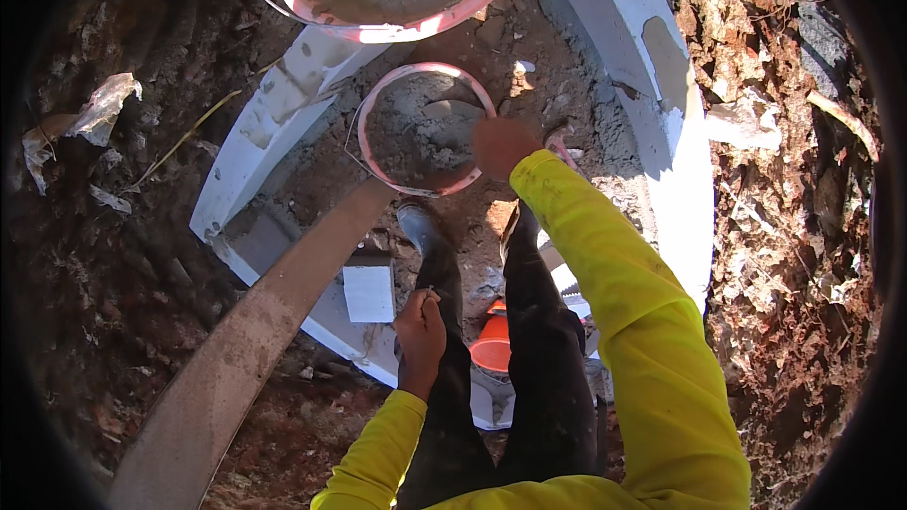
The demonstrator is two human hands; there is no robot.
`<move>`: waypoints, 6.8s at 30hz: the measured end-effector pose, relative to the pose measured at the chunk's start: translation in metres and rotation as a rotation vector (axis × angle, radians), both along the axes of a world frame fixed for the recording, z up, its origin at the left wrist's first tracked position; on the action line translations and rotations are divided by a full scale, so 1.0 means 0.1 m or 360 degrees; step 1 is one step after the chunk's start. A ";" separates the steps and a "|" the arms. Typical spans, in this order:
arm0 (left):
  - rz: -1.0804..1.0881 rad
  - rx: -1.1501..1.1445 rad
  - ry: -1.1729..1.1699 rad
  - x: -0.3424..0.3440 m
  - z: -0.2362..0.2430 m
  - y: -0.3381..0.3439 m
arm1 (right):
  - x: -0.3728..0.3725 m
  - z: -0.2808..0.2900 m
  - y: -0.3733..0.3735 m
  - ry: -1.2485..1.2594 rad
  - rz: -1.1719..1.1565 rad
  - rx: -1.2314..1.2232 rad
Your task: The person lays white rectangular pavers in a curved pattern on a dirt surface. They use a trowel to spread cement mortar from a bucket, place the pavers, and tap them into position with a hammer. The person also uses a saw to cut a paver to fit the curve and a level to check alignment.
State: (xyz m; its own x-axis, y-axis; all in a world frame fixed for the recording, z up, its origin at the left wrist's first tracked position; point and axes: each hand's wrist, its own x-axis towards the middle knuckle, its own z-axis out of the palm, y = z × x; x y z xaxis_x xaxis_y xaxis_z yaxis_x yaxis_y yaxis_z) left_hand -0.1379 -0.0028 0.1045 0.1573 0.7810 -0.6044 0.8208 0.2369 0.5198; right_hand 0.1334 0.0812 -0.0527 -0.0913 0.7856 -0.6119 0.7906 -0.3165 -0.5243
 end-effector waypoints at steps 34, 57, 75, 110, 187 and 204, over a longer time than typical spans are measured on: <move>-0.0138 -0.0012 -0.0435 0.32 -0.08 0.32 | 1.38 -0.32 -0.48 0.0774 -0.1203 -0.0109; -0.0583 0.0108 -0.1430 0.21 -0.95 1.36 | 0.79 -0.75 -1.51 -0.0440 -0.1384 0.0826; 0.0458 0.1165 -0.0844 -0.08 -2.68 1.59 | -0.37 -0.06 -0.07 -0.0852 0.0633 0.1027; -0.0283 0.0797 -0.1411 0.48 -1.88 1.22 | -0.14 -0.28 -1.37 0.0866 -0.0502 -0.0394; 0.0247 0.1147 -0.1041 0.21 -2.27 1.52 | 0.89 -1.08 -1.62 -0.0570 -0.0961 0.0644; -0.0196 0.1313 -0.1162 0.48 -2.05 1.37 | 0.23 -0.15 -1.04 -0.0525 0.0271 0.0488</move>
State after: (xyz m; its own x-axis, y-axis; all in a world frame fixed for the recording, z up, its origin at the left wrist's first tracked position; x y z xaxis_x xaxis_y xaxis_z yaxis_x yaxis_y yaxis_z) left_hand -0.0897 0.1343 -0.1005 0.3681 0.8556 0.3640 0.2468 -0.4674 0.8489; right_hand 0.1567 -0.0231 -0.0680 -0.0741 0.9251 -0.3725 0.9576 -0.0383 -0.2855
